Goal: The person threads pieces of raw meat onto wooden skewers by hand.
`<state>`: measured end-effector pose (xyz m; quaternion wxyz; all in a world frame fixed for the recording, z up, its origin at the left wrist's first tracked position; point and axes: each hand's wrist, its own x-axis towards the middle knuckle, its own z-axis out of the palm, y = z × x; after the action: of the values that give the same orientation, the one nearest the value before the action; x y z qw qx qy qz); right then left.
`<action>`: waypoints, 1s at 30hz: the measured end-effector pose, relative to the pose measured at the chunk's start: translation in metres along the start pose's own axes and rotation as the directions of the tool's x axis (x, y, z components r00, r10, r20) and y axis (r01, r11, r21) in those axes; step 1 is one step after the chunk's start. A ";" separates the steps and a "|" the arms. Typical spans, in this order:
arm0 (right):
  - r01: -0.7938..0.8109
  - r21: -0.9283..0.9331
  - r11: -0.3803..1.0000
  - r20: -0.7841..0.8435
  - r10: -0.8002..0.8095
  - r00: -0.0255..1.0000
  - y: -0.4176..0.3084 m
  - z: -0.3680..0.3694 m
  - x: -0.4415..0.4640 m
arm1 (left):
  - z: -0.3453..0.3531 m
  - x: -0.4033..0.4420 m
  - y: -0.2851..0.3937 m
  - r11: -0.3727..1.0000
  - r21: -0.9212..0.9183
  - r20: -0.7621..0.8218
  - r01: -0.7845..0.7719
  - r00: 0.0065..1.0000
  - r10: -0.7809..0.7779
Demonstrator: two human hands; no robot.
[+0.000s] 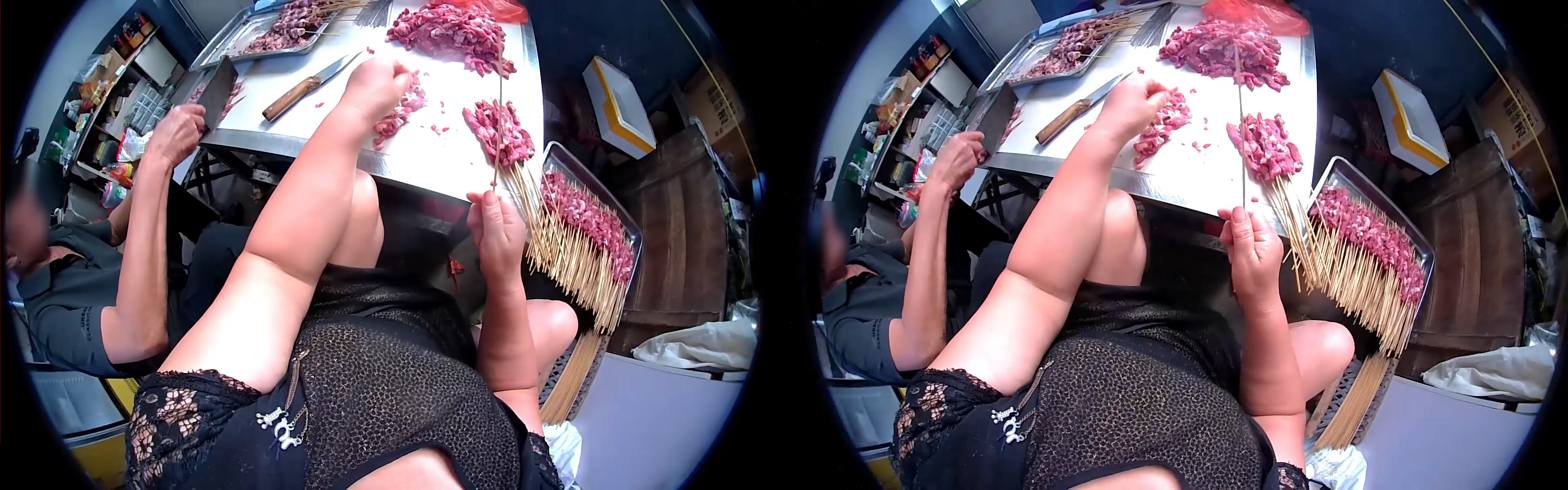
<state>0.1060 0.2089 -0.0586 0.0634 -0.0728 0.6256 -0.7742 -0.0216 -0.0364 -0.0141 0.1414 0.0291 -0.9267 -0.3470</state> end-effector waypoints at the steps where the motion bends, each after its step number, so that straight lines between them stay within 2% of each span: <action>1: -0.002 0.009 1.000 0.000 0.002 1.000 0.003 -0.002 0.000 | -0.001 -0.004 0.004 0.934 -0.354 -0.044 0.051 0.996 -0.072; 2: 0.062 -0.095 0.994 0.026 -0.060 0.998 0.007 -0.004 0.001 | -0.003 -0.007 0.008 0.736 -0.660 0.071 0.149 0.988 -0.137; 3: 0.131 -0.198 0.972 0.059 -0.121 0.991 0.008 -0.005 0.003 | -0.001 -0.009 0.011 0.742 -0.654 0.067 0.145 0.989 -0.135; 4: 0.134 -0.190 0.973 0.061 -0.125 0.990 0.007 -0.004 0.004 | 0.001 -0.011 0.014 0.536 -0.824 0.111 0.182 0.981 -0.161; 5: 0.153 -0.293 0.944 0.046 -0.146 0.988 0.005 -0.004 0.005 | 0.001 -0.012 0.015 0.290 -0.935 0.159 0.205 0.972 -0.175; 6: 0.166 -0.396 0.903 0.033 -0.167 0.985 0.004 -0.003 0.004 | 0.000 -0.014 0.014 0.164 -0.940 0.279 0.300 0.950 -0.144; 7: 0.172 -0.392 0.903 0.035 -0.173 0.984 0.002 -0.001 0.006 | 0.001 -0.014 0.016 0.169 -0.940 0.273 0.295 0.952 -0.141; 9: 0.145 -0.281 0.949 -0.045 -0.164 0.985 0.001 0.002 0.004 | 0.007 -0.018 0.022 -0.025 -0.949 0.316 0.316 0.938 -0.142; 10: 0.146 -0.280 0.949 -0.046 -0.165 0.985 0.001 0.002 0.003 | 0.006 -0.020 0.025 -0.091 -0.943 0.330 0.321 0.936 -0.121; 11: 0.167 -0.329 0.929 -0.044 -0.192 0.980 0.002 0.001 0.004 | 0.005 -0.021 0.027 -0.090 -0.943 0.330 0.321 0.936 -0.119; 13: 0.187 -0.376 0.908 -0.042 -0.218 0.975 0.001 0.001 0.004 | 0.001 -0.024 0.032 -0.224 -0.911 0.375 0.346 0.921 -0.105; 14: 0.206 -0.428 0.880 -0.036 -0.245 0.969 0.001 0.001 0.003 | 0.003 -0.024 0.032 -0.223 -0.911 0.375 0.346 0.921 -0.104; 16: 0.221 -0.478 0.850 -0.031 -0.267 0.963 -0.001 0.001 0.001 | 0.008 -0.026 0.032 -0.041 -0.970 0.242 0.239 0.968 -0.062; 17: 0.241 -0.513 0.824 -0.018 -0.291 0.957 -0.002 0.001 0.001 | 0.009 -0.026 0.032 -0.040 -0.970 0.242 0.240 0.968 -0.063; 19: 0.261 -0.548 0.795 -0.003 -0.314 0.949 -0.003 0.000 0.001 | 0.007 -0.025 0.035 0.067 -0.972 0.213 0.224 0.967 -0.143; 22: 0.276 -0.534 0.799 0.001 -0.326 0.946 -0.003 0.002 -0.001 | 0.003 -0.026 0.037 0.014 -0.981 0.188 0.194 0.965 -0.183; 30: 0.199 -0.517 0.833 0.001 -0.232 0.973 -0.008 0.002 -0.004 | 0.000 -0.026 0.039 0.034 -0.982 0.177 0.185 0.970 -0.166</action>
<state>0.1102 0.2099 -0.0504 -0.0654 -0.1330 0.7985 -0.5835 0.0053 -0.0028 0.0042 0.0727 0.0347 -0.4264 -0.9010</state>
